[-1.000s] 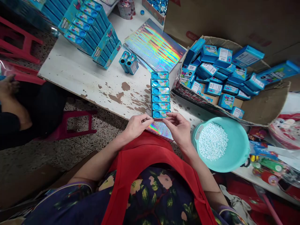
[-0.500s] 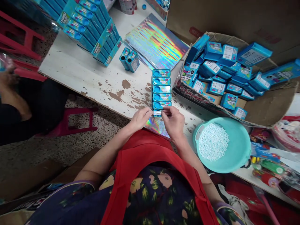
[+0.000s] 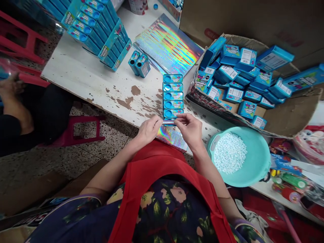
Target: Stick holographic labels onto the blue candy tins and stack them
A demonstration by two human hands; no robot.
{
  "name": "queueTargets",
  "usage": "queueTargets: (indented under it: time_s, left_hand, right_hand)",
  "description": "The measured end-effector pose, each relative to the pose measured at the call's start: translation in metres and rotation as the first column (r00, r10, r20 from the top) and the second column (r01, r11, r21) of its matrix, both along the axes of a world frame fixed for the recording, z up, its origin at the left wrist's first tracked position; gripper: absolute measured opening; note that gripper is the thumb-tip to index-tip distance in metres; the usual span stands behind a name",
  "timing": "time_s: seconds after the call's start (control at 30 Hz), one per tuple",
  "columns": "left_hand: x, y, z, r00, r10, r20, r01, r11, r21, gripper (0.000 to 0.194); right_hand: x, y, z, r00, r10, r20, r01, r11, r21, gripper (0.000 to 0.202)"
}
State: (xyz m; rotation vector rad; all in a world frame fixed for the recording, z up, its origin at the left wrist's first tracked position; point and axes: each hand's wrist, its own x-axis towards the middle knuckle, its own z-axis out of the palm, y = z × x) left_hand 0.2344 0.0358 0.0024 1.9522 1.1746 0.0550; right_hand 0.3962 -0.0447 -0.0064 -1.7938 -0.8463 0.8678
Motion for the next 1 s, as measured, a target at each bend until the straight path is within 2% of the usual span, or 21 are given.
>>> queueTargets:
  time_s: [0.13, 0.23, 0.33, 0.43, 0.5, 0.6, 0.7, 0.77, 0.83, 0.9, 0.97, 1.0]
  left_hand:
    - [0.002, -0.003, -0.017, 0.994, 0.050, 0.096, -0.040, 0.994, -0.102, 0.031]
    - [0.004, -0.008, -0.026, 0.983, 0.106, 0.150, -0.080, 0.982, -0.170, 0.032]
    - [0.009, -0.013, -0.027, 0.988, 0.118, 0.100, -0.101, 0.982, -0.158, 0.029]
    - [0.016, -0.019, -0.024, 0.990, 0.141, 0.022, -0.137, 0.984, -0.114, 0.026]
    - [0.022, -0.021, -0.026, 0.987, 0.159, 0.004, -0.158, 0.984, -0.078, 0.026]
    - [0.026, -0.022, -0.038, 0.981, 0.191, -0.022, -0.192, 0.980, -0.045, 0.030]
    - [0.023, -0.017, -0.054, 0.961, 0.217, -0.173, -0.236, 0.967, -0.100, 0.034]
    - [0.017, -0.012, -0.060, 0.948, 0.227, -0.221, -0.253, 0.963, -0.095, 0.033]
    - [0.012, -0.013, -0.061, 0.954, 0.274, -0.119, -0.280, 0.960, -0.034, 0.036]
    - [0.011, -0.022, -0.060, 0.950, 0.299, 0.086, -0.302, 0.953, 0.020, 0.047]
    - [0.013, -0.038, -0.063, 0.944, 0.217, 0.249, -0.244, 0.966, 0.082, 0.061]
    - [0.015, -0.047, -0.066, 0.951, 0.146, 0.273, -0.185, 0.975, 0.120, 0.069]
  right_hand:
    - [-0.002, 0.004, 0.001, 0.959, 0.058, 0.279, -0.048, 0.998, -0.044, 0.017]
    - [0.007, 0.005, -0.003, 0.912, 0.023, 0.411, 0.003, 0.998, -0.064, 0.024]
    - [0.014, 0.004, -0.015, 0.962, -0.040, 0.272, 0.060, 0.996, -0.069, 0.043]
    - [0.011, 0.001, -0.025, 0.993, -0.079, 0.088, 0.084, 0.995, -0.057, 0.046]
    - [0.004, -0.002, -0.028, 0.990, -0.111, 0.087, 0.112, 0.994, -0.008, 0.040]
    - [-0.006, -0.004, -0.030, 0.971, -0.170, 0.166, 0.159, 0.984, 0.076, 0.033]
    - [-0.010, -0.005, -0.034, 0.964, -0.192, 0.185, 0.175, 0.979, 0.102, 0.031]
    - [-0.010, -0.006, -0.037, 0.968, -0.190, 0.166, 0.175, 0.979, 0.100, 0.032]
    - [-0.009, -0.006, -0.040, 0.971, -0.192, 0.146, 0.179, 0.979, 0.095, 0.036]
    - [-0.010, -0.006, -0.041, 0.967, -0.216, 0.135, 0.205, 0.975, 0.089, 0.041]
    - [-0.013, -0.005, -0.041, 0.959, -0.251, 0.132, 0.242, 0.967, 0.076, 0.044]
    - [-0.015, -0.005, -0.040, 0.956, -0.264, 0.130, 0.257, 0.964, 0.070, 0.044]
